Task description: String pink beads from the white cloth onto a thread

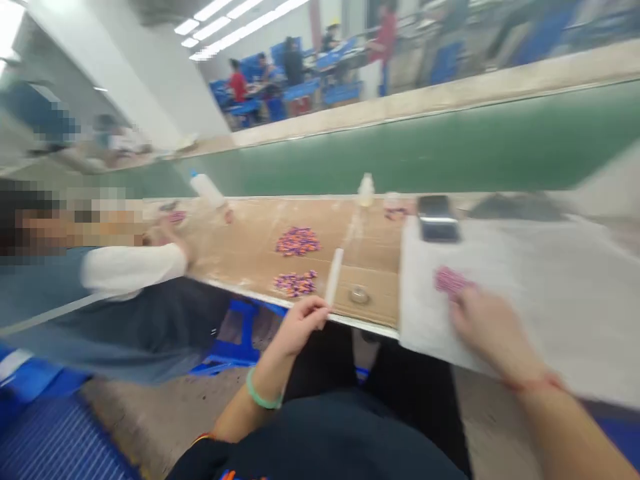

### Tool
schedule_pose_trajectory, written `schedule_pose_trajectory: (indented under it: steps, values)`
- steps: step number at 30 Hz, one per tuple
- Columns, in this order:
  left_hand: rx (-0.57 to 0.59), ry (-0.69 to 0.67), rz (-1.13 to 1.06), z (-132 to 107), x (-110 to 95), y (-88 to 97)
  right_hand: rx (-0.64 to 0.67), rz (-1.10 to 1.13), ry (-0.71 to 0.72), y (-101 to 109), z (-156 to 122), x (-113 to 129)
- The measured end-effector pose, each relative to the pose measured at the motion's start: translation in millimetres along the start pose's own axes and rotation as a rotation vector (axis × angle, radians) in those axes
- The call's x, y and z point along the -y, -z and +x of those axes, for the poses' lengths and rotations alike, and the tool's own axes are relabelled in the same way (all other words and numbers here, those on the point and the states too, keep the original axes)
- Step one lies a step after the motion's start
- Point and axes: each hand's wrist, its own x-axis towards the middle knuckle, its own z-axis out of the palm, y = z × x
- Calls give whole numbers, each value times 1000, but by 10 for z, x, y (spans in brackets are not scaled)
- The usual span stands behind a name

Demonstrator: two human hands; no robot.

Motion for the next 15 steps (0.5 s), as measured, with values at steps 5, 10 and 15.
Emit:
schedule_pose_trajectory:
  steps: [5, 10, 15]
  values:
    - [25, -13, 67, 114, 39, 16, 60, -198, -96, 133, -136, -362]
    - [23, 13, 36, 133, 62, -9, 112, -220, -80, 109, -153, -476]
    - [-3, 15, 45, 131, 49, -19, 120, -219, -46, 51, -158, -480]
